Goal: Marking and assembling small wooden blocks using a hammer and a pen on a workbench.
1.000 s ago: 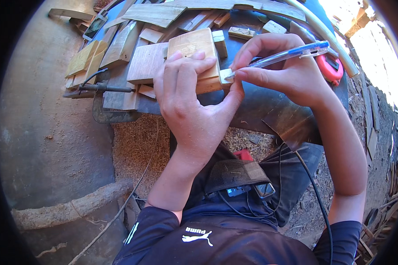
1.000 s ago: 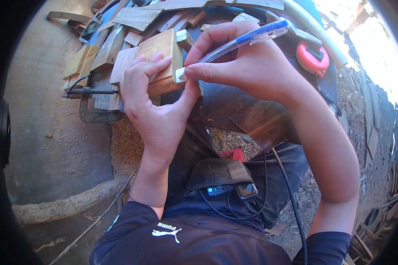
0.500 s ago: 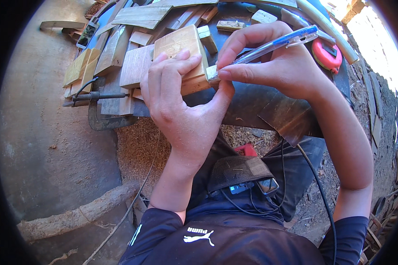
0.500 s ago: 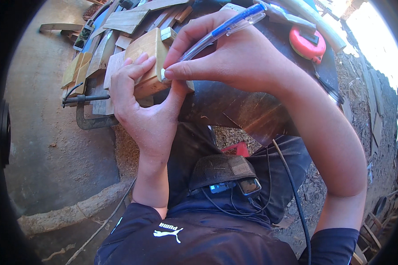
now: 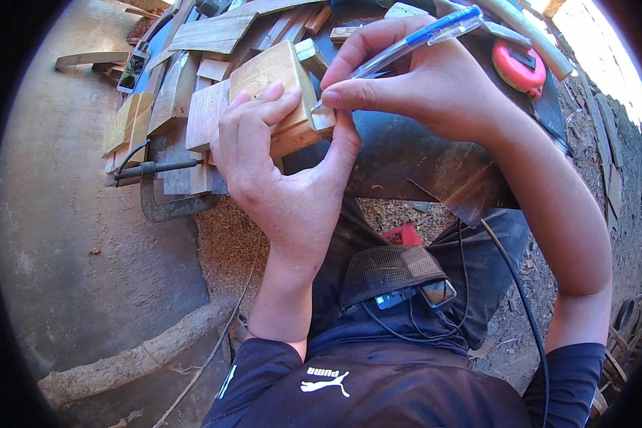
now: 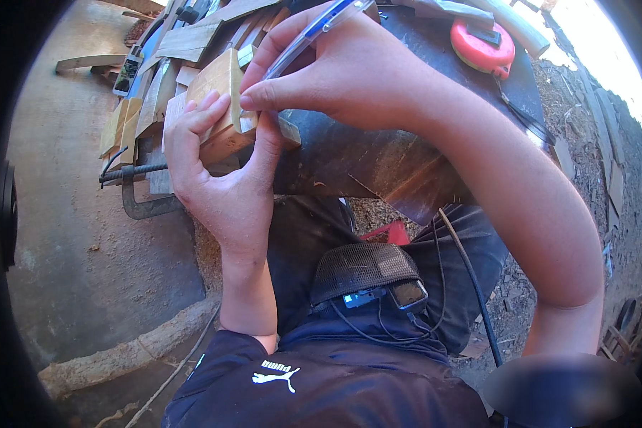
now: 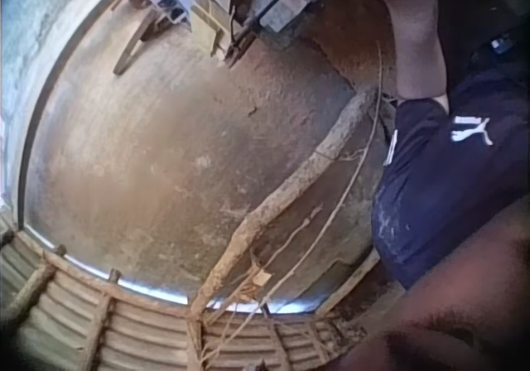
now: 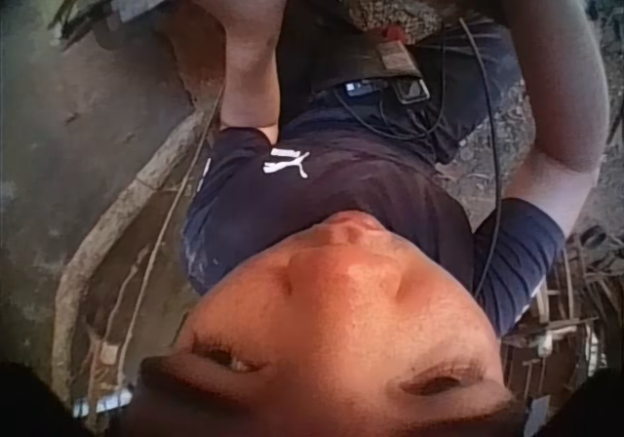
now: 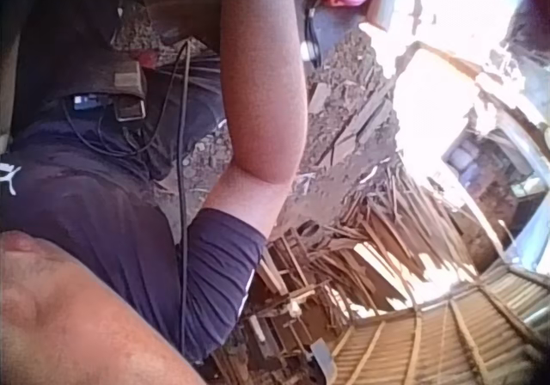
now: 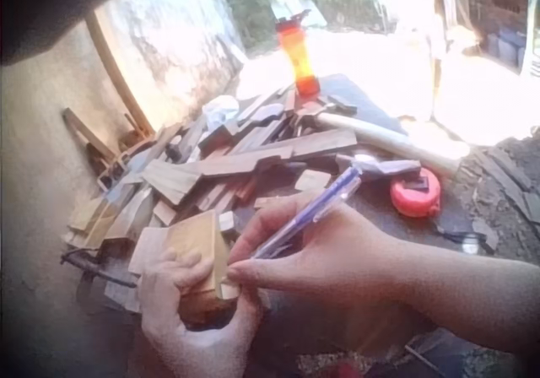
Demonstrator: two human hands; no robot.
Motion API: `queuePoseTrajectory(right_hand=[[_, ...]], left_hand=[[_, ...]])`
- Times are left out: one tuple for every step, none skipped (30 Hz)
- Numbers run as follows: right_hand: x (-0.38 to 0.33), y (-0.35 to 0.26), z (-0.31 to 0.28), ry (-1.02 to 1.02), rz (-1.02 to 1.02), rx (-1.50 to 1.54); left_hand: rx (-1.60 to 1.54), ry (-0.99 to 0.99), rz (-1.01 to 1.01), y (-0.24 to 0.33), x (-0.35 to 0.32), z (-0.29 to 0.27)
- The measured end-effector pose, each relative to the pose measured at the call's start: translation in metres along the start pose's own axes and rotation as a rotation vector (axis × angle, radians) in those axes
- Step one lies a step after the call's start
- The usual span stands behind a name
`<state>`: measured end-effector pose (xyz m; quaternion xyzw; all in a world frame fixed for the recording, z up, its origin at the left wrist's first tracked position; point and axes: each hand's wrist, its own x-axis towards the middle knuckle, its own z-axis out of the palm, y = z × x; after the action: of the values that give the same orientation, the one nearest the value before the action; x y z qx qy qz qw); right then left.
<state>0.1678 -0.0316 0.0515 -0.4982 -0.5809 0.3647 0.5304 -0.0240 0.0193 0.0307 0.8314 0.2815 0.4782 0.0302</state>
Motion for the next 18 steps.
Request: queuePoseTrajectory(right_hand=[[0.0,0.001,0.0,-0.001,0.003,0.008],[0.0,0.001,0.0,-0.002,0.004,0.018],[0.001,0.002,0.0,0.002,0.003,0.021],[0.001,0.002,-0.001,-0.009,-0.042,0.001],[0.001,0.002,-0.001,-0.018,-0.086,-0.019],[-0.001,0.0,-0.002,-0.013,-0.086,-0.017],[-0.004,-0.005,-0.003,-0.074,-0.035,0.056],[-0.005,-0.01,-0.004,-0.136,0.012,0.13],[-0.003,-0.011,-0.008,-0.132,0.01,0.132],[0.0,-0.011,-0.013,-0.198,0.077,0.19],[0.002,-0.011,-0.016,-0.264,0.147,0.248],[0.001,-0.013,-0.017,-0.26,0.147,0.25],[-0.001,-0.017,-0.016,-0.235,0.17,0.236],[-0.003,-0.02,-0.015,-0.211,0.193,0.221],[-0.003,-0.023,-0.015,-0.209,0.193,0.222],[-0.004,-0.025,-0.014,-0.174,0.194,0.265],[-0.004,-0.026,-0.013,-0.139,0.194,0.307],[-0.003,-0.024,-0.013,-0.136,0.194,0.308]], left_hand=[[-0.007,0.001,-0.004,0.0,0.0,0.001],[-0.012,0.001,-0.007,0.0,0.0,0.0],[-0.012,-0.001,-0.003,0.0,0.0,0.0],[-0.008,0.001,0.004,-0.001,0.0,0.0],[-0.005,0.003,0.01,-0.001,0.0,0.0],[-0.007,-0.001,0.014,-0.001,0.0,0.0],[-0.014,-0.004,0.011,0.0,0.0,0.0],[-0.019,-0.006,0.009,0.0,0.001,-0.001],[-0.019,-0.009,0.014,0.0,0.001,-0.001],[-0.022,-0.009,0.004,0.001,0.001,-0.002],[-0.026,-0.011,-0.007,0.001,0.001,-0.002],[-0.028,-0.014,-0.005,0.002,0.001,-0.002],[-0.021,-0.032,-0.012,0.004,0.0,-0.004],[-0.016,-0.048,-0.018,0.006,0.001,-0.004],[-0.017,-0.05,-0.017,0.006,0.001,-0.004],[-0.015,-0.05,-0.021,0.005,0.001,-0.004],[-0.014,-0.049,-0.026,0.006,0.001,-0.004],[-0.015,-0.051,-0.024,0.005,0.001,-0.003]])
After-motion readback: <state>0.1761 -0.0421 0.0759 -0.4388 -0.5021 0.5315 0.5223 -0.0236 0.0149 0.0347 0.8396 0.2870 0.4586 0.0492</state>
